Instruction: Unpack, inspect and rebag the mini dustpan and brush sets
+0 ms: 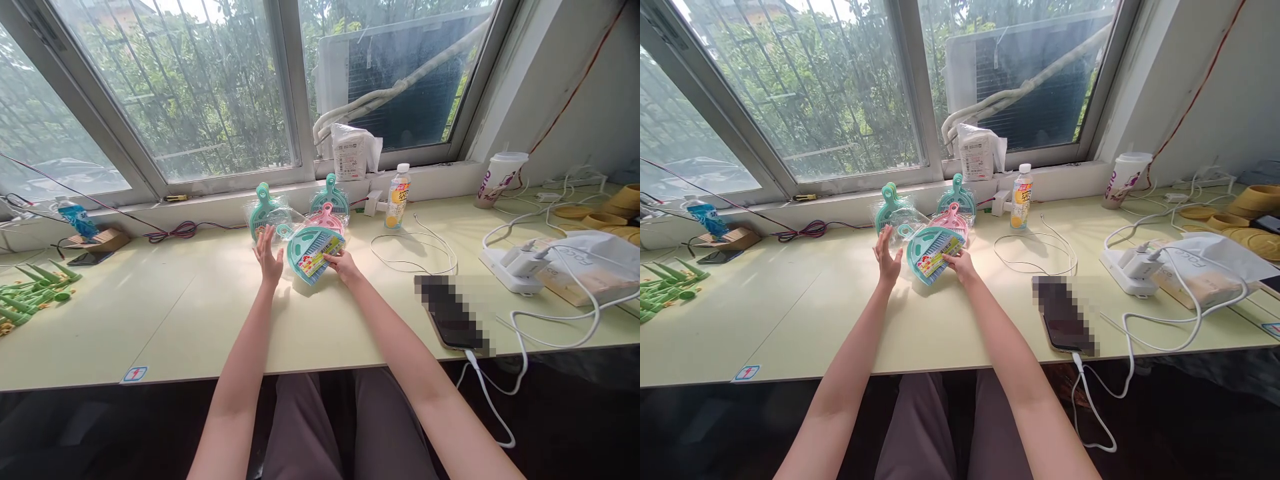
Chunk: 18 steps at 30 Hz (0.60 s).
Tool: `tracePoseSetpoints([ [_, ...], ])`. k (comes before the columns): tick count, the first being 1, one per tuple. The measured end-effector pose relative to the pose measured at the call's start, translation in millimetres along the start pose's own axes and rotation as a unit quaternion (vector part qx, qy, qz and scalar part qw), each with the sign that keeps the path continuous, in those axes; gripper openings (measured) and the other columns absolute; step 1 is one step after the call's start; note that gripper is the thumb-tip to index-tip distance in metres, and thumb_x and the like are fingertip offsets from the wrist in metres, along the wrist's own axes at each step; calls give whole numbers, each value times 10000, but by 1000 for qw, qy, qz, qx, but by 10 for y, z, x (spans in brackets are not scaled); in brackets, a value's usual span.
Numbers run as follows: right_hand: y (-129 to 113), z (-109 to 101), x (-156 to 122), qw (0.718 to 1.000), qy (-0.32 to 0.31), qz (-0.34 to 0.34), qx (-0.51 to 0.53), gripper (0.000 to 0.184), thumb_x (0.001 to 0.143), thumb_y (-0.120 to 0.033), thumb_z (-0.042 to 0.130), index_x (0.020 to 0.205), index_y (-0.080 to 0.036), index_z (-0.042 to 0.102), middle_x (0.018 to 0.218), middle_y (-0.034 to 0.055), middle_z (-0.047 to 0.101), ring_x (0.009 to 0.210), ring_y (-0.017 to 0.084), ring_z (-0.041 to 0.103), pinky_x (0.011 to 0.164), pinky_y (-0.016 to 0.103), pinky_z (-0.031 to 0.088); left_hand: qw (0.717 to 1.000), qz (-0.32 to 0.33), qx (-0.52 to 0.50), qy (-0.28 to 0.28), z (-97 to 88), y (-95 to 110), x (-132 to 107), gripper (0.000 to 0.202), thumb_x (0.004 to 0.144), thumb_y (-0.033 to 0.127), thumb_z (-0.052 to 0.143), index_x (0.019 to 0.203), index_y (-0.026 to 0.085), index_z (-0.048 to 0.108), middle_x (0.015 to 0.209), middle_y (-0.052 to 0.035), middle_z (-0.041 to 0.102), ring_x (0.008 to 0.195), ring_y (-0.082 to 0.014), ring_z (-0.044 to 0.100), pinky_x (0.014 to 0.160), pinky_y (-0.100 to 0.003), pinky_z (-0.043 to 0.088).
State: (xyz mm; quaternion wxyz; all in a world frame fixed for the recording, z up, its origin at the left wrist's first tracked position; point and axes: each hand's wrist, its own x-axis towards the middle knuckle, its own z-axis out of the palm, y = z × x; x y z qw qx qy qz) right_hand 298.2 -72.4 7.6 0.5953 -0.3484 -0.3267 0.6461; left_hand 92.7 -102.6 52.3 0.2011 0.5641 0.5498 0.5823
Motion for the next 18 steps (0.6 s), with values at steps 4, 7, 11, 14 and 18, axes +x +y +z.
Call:
tracePoseSetpoints([
  [4, -14, 18, -17, 999, 0, -22, 28, 361, 593, -64, 830, 862, -184, 620, 927, 38, 723, 953, 227, 697, 938, 406, 584, 976, -77, -1, 205, -17, -58, 56, 942, 833, 504, 635, 1536, 329, 33, 1613, -109, 186, 1506, -284, 71, 1148, -514, 265],
  [7, -10, 35, -20, 999, -8, -28, 37, 370, 585, -82, 839, 863, -187, 617, 919, 36, 724, 966, 226, 694, 947, 407, 576, 966, -193, -165, 39, -27, -193, 144, 820, 864, 650, 496, 1522, 311, 144, 1545, -137, 336, 1426, -280, 338, 1026, -433, 451],
  [11, -3, 65, -28, 998, -33, -38, 32, 364, 557, -116, 865, 839, -182, 644, 929, 44, 739, 1005, 248, 683, 945, 422, 570, 935, -173, -291, -108, -10, -277, 187, 832, 781, 617, 646, 1474, 268, 346, 1380, -126, 547, 1242, -268, 550, 922, -370, 526],
  [14, -4, 95, -43, 998, -43, -44, 17, 358, 539, -141, 885, 820, -175, 665, 920, 50, 748, 1013, 260, 677, 953, 436, 561, 931, -158, -296, -145, -30, -241, 162, 873, 734, 490, 752, 1486, 306, 349, 1345, -73, 585, 1197, -241, 578, 892, -341, 526],
  [18, 1, 130, -57, 998, -20, -59, 14, 352, 531, -170, 897, 802, -167, 672, 929, 54, 752, 1016, 266, 671, 969, 449, 550, 917, -160, -277, -237, -67, -216, 114, 878, 721, 417, 789, 1483, 340, 359, 1291, -57, 628, 1158, -240, 605, 891, -343, 518],
])
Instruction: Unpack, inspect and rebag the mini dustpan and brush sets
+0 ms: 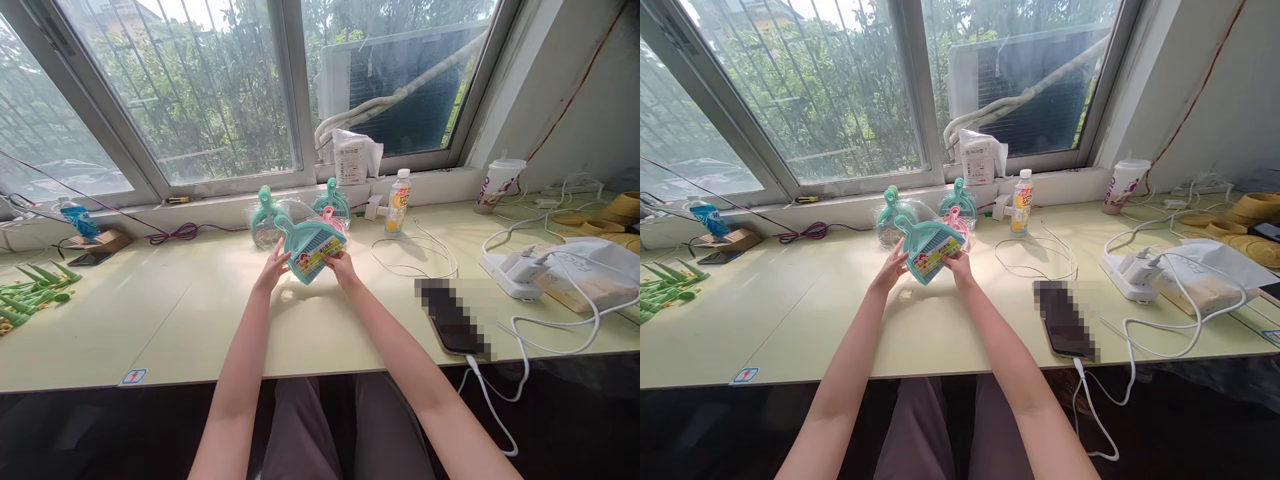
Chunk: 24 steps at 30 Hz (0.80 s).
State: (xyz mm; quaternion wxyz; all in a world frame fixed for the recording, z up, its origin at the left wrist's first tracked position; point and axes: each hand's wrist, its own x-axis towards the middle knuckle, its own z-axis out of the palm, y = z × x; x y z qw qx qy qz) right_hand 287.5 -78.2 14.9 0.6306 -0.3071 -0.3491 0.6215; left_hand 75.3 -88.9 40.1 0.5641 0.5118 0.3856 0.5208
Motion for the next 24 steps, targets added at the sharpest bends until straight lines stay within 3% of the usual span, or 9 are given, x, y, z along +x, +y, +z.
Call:
tracePoseSetpoints([
  [5, -1, -9, 8, 1000, -3, -2, 11, 375, 497, -182, 915, 789, -167, 679, 921, 51, 754, 1012, 277, 670, 974, 468, 547, 1000, -6, -12, -24, 52, -90, 21, 606, 707, 419, 801, 1247, 218, 614, 1202, -91, 677, 1169, -286, 599, 969, -384, 485],
  [8, -20, -34, 18, 999, -31, 8, 13, 403, 481, -189, 921, 811, -166, 691, 945, 60, 753, 1016, 282, 671, 973, 467, 549, 999, -8, -31, -23, 113, -99, 26, 487, 760, 466, 745, 1149, 186, 663, 1148, -95, 701, 1170, -307, 597, 1009, -422, 467],
  [11, -25, -48, 28, 999, -40, 5, 14, 424, 479, -198, 923, 829, -175, 684, 949, 57, 753, 1033, 282, 669, 966, 463, 558, 998, -26, -37, -37, 181, -66, -12, 472, 809, 485, 690, 1169, 180, 655, 1184, -105, 690, 1178, -311, 593, 1034, -457, 452],
  [17, 15, -45, 55, 998, 27, -22, 44, 400, 527, -205, 903, 825, -194, 637, 927, 31, 745, 1056, 252, 666, 957, 417, 577, 990, -75, -13, -119, 344, -77, -64, 554, 836, 479, 667, 1315, 218, 569, 1358, -127, 588, 1255, -327, 537, 1053, -507, 421],
  [19, 18, -49, 62, 998, 39, -21, 50, 390, 536, -188, 895, 826, -194, 634, 936, 30, 743, 1054, 244, 667, 961, 403, 577, 993, -37, -41, -105, 384, -107, -28, 563, 822, 490, 677, 1301, 213, 574, 1354, -123, 590, 1281, -329, 516, 1068, -490, 412],
  [22, 19, -58, 65, 998, 42, -13, 54, 381, 539, -161, 886, 822, -190, 633, 936, 28, 740, 1021, 231, 677, 958, 385, 578, 996, 33, -77, -28, 403, -145, 43, 577, 772, 470, 728, 1268, 213, 583, 1306, -117, 619, 1295, -340, 503, 1069, -491, 415],
  [24, 20, -63, 66, 998, 34, -9, 52, 375, 542, -148, 880, 823, -187, 634, 920, 24, 738, 985, 220, 684, 945, 375, 584, 997, 41, -73, -5, 403, -160, 71, 589, 740, 433, 763, 1257, 215, 583, 1258, -114, 644, 1283, -350, 512, 1067, -508, 414],
])
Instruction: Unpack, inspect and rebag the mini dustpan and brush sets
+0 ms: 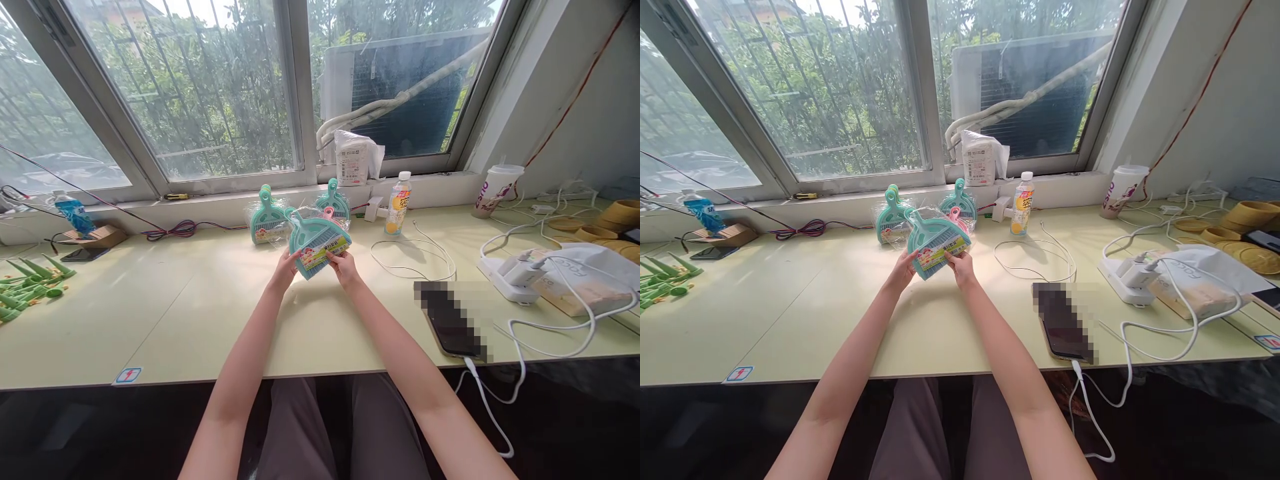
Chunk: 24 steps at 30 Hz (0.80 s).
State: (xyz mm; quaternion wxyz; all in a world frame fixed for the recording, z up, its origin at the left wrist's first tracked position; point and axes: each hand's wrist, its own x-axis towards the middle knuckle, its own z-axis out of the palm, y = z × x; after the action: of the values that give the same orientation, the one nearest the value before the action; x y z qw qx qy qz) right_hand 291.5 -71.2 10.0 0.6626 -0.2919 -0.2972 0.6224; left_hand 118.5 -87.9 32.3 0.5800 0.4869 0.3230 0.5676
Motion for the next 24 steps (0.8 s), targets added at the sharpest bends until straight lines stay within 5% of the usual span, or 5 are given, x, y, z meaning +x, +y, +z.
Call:
tracePoseSetpoints([
  [8, -108, -15, 4, 998, 40, 33, -40, 336, 596, -54, 796, 838, -183, 603, 870, 20, 721, 871, 177, 692, 818, 312, 611, 999, -31, 20, -31, 120, 1, -71, 628, 681, 308, 816, 1249, 208, 568, 1213, -97, 670, 1198, -326, 583, 1036, -489, 439],
  [14, -202, 17, -13, 996, 39, 73, -35, 51, 818, -238, 621, 849, -206, 597, 764, -12, 691, 682, 130, 665, 618, 255, 597, 999, -13, 22, -25, 81, 39, -63, 614, 656, 300, 827, 1213, 217, 581, 1156, -81, 694, 1160, -329, 607, 1001, -479, 464],
  [24, -175, -9, -22, 985, 156, 54, -42, 268, 736, -359, 762, 893, -187, 629, 789, 25, 712, 695, 156, 674, 609, 273, 597, 997, -21, 58, -43, 184, 71, -115, 661, 633, 327, 829, 1238, 209, 591, 1179, -94, 693, 1163, -356, 598, 960, -470, 485],
])
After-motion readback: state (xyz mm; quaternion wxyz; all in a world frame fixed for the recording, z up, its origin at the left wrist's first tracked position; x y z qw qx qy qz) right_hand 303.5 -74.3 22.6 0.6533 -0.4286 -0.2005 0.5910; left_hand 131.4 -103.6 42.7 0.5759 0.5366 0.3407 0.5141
